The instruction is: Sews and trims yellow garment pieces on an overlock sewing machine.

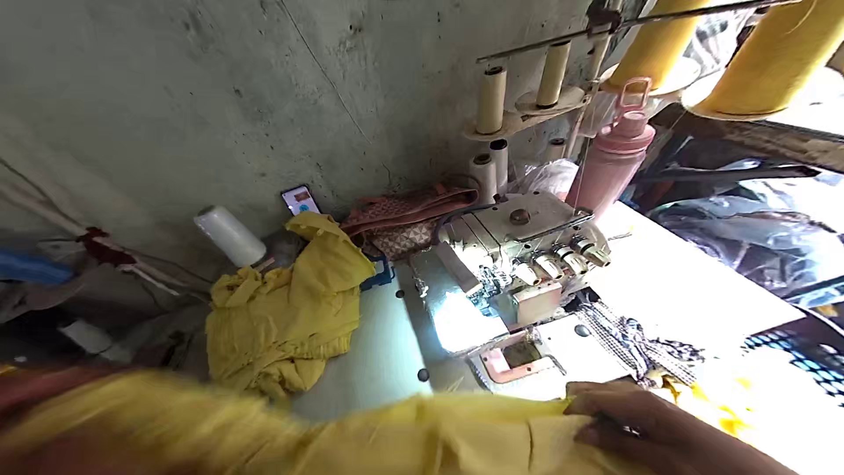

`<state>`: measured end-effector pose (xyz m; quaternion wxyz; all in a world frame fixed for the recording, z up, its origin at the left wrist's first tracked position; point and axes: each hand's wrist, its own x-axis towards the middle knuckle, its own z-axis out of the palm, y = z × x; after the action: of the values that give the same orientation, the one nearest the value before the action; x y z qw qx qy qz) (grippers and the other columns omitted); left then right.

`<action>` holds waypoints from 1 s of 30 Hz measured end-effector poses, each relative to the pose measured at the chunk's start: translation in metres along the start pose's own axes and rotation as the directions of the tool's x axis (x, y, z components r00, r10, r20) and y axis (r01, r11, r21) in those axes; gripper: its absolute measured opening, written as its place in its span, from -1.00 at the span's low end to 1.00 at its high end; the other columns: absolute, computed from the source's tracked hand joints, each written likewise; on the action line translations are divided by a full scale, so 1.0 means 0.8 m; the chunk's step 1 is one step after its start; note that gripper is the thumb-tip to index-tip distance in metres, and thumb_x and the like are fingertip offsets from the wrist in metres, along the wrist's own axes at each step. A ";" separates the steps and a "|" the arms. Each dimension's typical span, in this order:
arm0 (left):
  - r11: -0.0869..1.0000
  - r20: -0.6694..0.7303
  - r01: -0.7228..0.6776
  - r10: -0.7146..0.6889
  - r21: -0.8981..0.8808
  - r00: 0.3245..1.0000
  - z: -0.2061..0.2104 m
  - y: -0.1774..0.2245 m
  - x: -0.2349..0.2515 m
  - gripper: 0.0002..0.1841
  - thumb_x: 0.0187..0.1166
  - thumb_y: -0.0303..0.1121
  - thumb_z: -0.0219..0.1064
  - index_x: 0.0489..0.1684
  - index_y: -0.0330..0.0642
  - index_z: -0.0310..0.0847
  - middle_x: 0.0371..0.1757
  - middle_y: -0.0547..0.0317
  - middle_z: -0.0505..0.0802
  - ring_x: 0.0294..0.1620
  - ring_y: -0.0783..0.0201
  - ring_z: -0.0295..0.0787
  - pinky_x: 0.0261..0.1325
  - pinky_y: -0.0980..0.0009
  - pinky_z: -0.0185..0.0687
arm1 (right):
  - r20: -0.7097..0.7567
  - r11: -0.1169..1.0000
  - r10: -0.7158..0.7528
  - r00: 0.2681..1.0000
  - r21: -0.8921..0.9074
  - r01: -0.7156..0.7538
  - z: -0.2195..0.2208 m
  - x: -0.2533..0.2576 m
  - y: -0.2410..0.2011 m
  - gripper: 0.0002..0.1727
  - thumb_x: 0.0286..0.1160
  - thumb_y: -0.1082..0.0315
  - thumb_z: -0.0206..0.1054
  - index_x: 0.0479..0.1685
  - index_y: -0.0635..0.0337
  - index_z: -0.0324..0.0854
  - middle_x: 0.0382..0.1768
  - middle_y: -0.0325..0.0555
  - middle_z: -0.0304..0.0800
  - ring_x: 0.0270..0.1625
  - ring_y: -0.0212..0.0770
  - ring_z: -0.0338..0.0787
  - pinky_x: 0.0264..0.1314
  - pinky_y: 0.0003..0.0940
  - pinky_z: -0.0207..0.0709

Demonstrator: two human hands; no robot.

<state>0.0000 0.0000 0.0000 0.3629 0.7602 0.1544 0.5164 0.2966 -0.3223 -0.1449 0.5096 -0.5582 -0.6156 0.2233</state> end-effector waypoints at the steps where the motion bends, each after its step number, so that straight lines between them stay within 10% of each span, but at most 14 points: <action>1: 0.996 -0.007 0.086 -0.086 0.009 0.996 0.057 -0.056 0.004 -0.84 0.62 -0.48 0.18 0.03 -0.15 0.62 -0.09 0.59 0.81 -0.05 0.69 0.72 0.09 0.62 0.65 | -0.078 0.985 0.150 0.986 -0.075 -0.156 0.004 -0.035 0.031 -0.74 0.68 0.31 0.25 -0.15 0.35 0.73 -0.27 -0.07 0.78 -0.19 -0.49 0.72 -0.04 -0.63 0.59; 4: 0.913 0.122 0.406 -0.407 0.032 0.905 0.202 -0.171 -0.021 -0.71 0.46 -0.65 0.11 0.11 -0.54 0.52 0.05 -0.01 0.75 0.04 0.39 0.67 0.12 0.41 0.59 | -0.320 0.775 0.495 0.808 -0.256 -0.577 0.015 -0.108 0.089 -0.74 0.59 0.42 0.25 -0.01 0.40 0.79 -0.12 0.20 0.87 -0.09 0.08 0.87 0.03 0.13 0.69; 7: 0.868 0.188 0.496 -0.491 0.024 0.850 0.245 -0.205 -0.038 -0.73 0.48 -0.63 0.08 0.04 -0.46 0.60 0.06 0.00 0.74 0.08 0.35 0.64 0.14 0.39 0.55 | -0.443 0.682 0.485 0.754 -0.349 -0.643 0.002 -0.118 0.095 -0.65 0.63 0.46 0.16 0.22 0.24 0.80 0.29 0.32 0.73 0.21 0.36 0.79 0.17 0.44 0.60; 12: 0.900 0.262 0.407 -0.435 0.158 0.861 0.228 -0.195 -0.032 -0.72 0.48 -0.54 0.14 0.10 -0.34 0.62 0.11 0.07 0.76 0.06 0.38 0.67 0.07 0.43 0.58 | -0.519 0.830 0.017 0.855 -0.470 -0.301 0.029 -0.013 0.064 -0.74 0.52 0.27 0.25 -0.01 -0.07 0.86 0.05 -0.13 0.83 -0.05 -0.30 0.83 -0.08 -0.35 0.76; 16: 0.875 0.430 -0.083 -0.150 0.477 0.890 0.219 -0.172 -0.042 -0.60 0.33 -0.42 0.35 0.19 -0.12 0.78 0.31 -0.13 0.78 0.38 -0.28 0.61 0.29 -0.37 0.36 | -0.335 0.629 -0.042 0.941 -0.741 -0.236 0.087 0.068 0.060 -0.60 0.33 -0.08 0.40 -0.25 0.08 0.85 -0.43 -0.15 0.82 -0.52 -0.17 0.81 -0.64 -0.23 0.61; 18: 0.855 0.589 -0.240 -0.092 0.460 0.803 0.223 -0.151 -0.052 -0.70 0.27 -0.37 0.46 -0.01 0.04 0.87 0.19 0.05 0.83 0.28 -0.20 0.68 0.21 -0.38 0.35 | -0.265 0.586 0.114 0.958 -0.760 -0.280 0.099 0.085 0.062 -0.59 0.14 -0.07 0.55 -0.45 0.15 0.79 -0.61 -0.09 0.73 -0.62 -0.06 0.79 -0.70 -0.07 0.57; 21: 0.911 0.780 -0.270 -0.082 0.310 0.621 0.238 -0.151 -0.068 -0.73 0.30 -0.25 0.48 -0.04 0.20 0.92 0.18 0.14 0.81 0.24 -0.04 0.67 0.29 -0.30 0.26 | -0.243 0.703 0.106 0.964 -0.668 -0.245 0.105 0.089 0.069 -0.80 0.00 0.25 0.58 -0.55 0.16 0.71 -0.68 -0.10 0.68 -0.64 -0.06 0.77 -0.71 -0.04 0.54; 26: 0.966 0.794 -0.185 -0.031 0.180 0.607 0.264 -0.166 -0.064 -0.78 0.45 -0.16 0.35 -0.38 -0.01 0.88 -0.11 0.18 0.84 0.07 0.12 0.68 0.28 -0.07 0.27 | -0.360 0.964 0.188 0.914 -0.108 -0.242 0.106 0.070 0.085 -0.83 0.17 0.27 0.46 -0.44 0.14 0.58 -0.49 -0.26 0.69 -0.48 -0.50 0.58 -0.47 -0.58 0.43; 30: 0.981 0.793 -0.001 -0.158 0.196 0.589 0.293 -0.161 -0.050 -0.54 0.69 -0.02 0.21 -0.50 -0.19 0.74 -0.40 0.19 0.74 -0.09 0.23 0.64 0.25 0.04 0.22 | -0.078 0.731 0.506 0.859 0.568 -0.379 0.094 0.071 0.071 -0.50 0.27 0.47 0.52 0.25 0.16 0.53 -0.24 -0.48 0.75 -0.49 -0.72 0.50 -0.43 -0.76 0.39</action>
<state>0.2115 -0.0277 -0.1662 0.3475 0.9324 0.0523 0.0852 0.2652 -0.2328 -0.1999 0.6423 -0.5470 -0.3142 0.4354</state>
